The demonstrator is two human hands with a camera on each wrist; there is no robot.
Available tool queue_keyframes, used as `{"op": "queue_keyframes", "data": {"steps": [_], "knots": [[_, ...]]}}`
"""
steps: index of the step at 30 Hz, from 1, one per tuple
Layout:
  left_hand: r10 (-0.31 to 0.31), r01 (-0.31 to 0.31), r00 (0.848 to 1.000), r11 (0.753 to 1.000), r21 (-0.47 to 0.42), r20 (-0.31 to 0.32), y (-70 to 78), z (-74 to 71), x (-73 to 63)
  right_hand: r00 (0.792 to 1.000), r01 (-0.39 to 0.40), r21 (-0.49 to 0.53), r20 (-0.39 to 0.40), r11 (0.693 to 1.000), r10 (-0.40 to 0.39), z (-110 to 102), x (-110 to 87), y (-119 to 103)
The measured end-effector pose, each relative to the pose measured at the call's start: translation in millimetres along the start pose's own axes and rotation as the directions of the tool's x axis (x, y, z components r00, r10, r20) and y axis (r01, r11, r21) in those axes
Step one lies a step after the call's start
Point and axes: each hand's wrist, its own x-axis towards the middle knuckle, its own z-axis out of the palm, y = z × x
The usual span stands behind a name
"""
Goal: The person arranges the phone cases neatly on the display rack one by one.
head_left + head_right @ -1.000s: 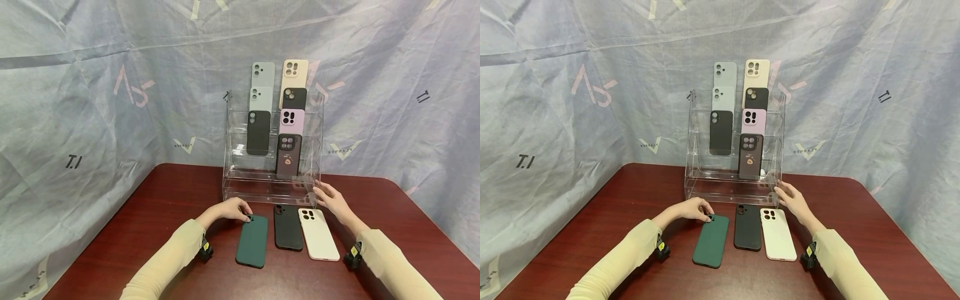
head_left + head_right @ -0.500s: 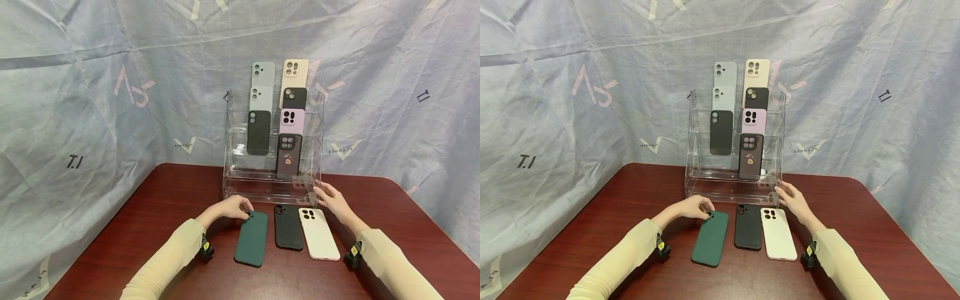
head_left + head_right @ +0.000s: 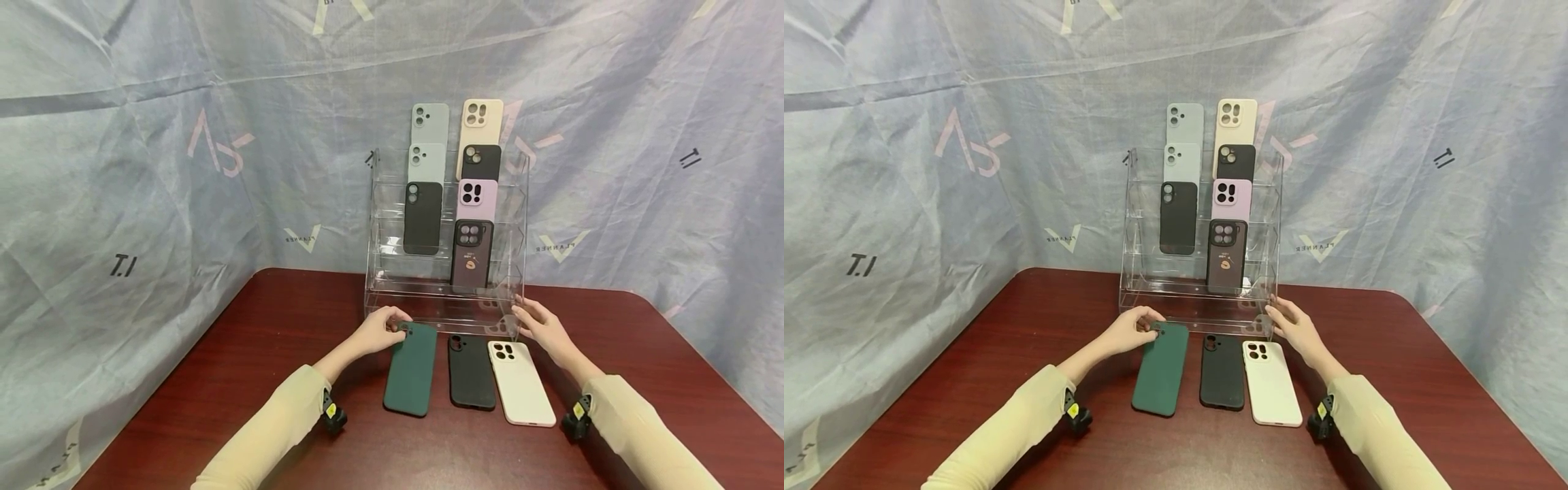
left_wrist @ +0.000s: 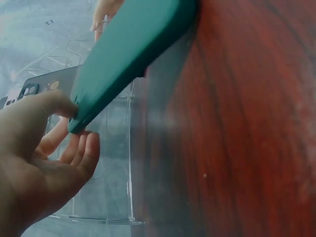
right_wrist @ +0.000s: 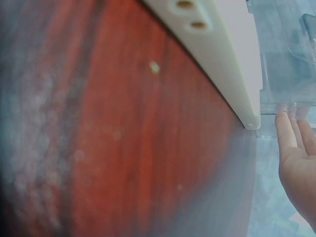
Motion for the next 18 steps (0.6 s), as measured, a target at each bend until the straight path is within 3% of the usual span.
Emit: {"op": "queue_keyframes", "data": {"steps": [8,18], "knots": [[0.035,-0.041,0.992,0.998,-0.050,-0.122,6.0,-4.3,-1.7,1.000,0.000,0.017,0.000,1.000,0.000,-1.4,1.0,1.6],[0.134,-0.156,0.962,0.985,-0.076,-0.237,14.1,-13.3,-3.2,1.000,0.000,0.007,-0.003,1.000,0.000,0.3,-1.3,-1.2]]}}
